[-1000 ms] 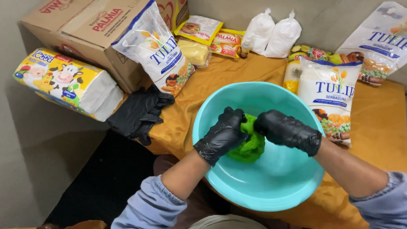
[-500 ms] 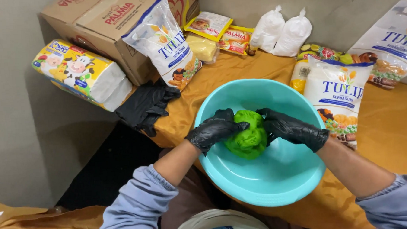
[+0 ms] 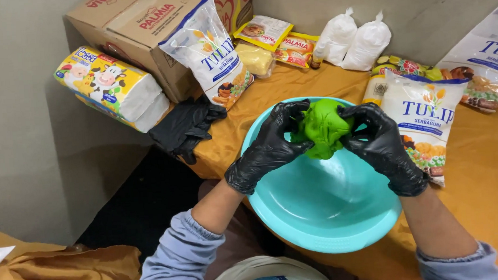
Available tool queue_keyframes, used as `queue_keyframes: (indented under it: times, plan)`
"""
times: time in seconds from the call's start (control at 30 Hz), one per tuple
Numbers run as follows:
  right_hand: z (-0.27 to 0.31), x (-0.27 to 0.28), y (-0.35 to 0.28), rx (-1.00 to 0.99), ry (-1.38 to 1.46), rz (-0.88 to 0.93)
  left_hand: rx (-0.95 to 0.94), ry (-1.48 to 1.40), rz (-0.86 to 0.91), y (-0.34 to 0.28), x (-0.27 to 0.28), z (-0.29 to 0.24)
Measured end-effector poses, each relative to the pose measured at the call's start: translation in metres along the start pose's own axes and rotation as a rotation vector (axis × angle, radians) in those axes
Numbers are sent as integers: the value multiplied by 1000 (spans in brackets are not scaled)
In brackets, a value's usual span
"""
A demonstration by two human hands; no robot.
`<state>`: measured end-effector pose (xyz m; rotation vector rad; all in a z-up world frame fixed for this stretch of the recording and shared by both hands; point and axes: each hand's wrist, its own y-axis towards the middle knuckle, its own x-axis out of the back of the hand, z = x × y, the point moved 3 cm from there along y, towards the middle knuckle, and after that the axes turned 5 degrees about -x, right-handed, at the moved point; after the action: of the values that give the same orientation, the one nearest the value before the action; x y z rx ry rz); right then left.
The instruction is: Kneading a small ball of green dough in a plastic bowl on a table surrounded by ingredients.
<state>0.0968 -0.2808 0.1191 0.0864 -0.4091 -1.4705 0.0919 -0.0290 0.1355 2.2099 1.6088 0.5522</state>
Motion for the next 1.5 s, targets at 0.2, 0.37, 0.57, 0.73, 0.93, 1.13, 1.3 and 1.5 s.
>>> queue_keyframes:
  times: [0.2,0.37,0.57,0.73,0.93,1.13,1.3,1.5]
  plan:
    - [14,-29,-14,39,-301,168,245,502,274,-9,-2,27]
    - [31,-31,-17,293,-428,113,286,708,337,-7,-14,18]
    - [17,-25,-20,171,-508,257,91,640,272,-7,-20,37]
    - [-14,-13,-11,51,-342,177,113,522,352,-8,-22,13]
    - [17,-35,-20,215,-243,329,364,640,651,-33,-23,49]
    - [-27,-19,-17,-156,-379,180,352,348,503,-26,-4,64]
    - [-77,-7,-22,-325,-142,525,567,415,375,-21,-3,84]
    - [-7,-23,-14,-455,-42,103,507,238,134,-11,9,46]
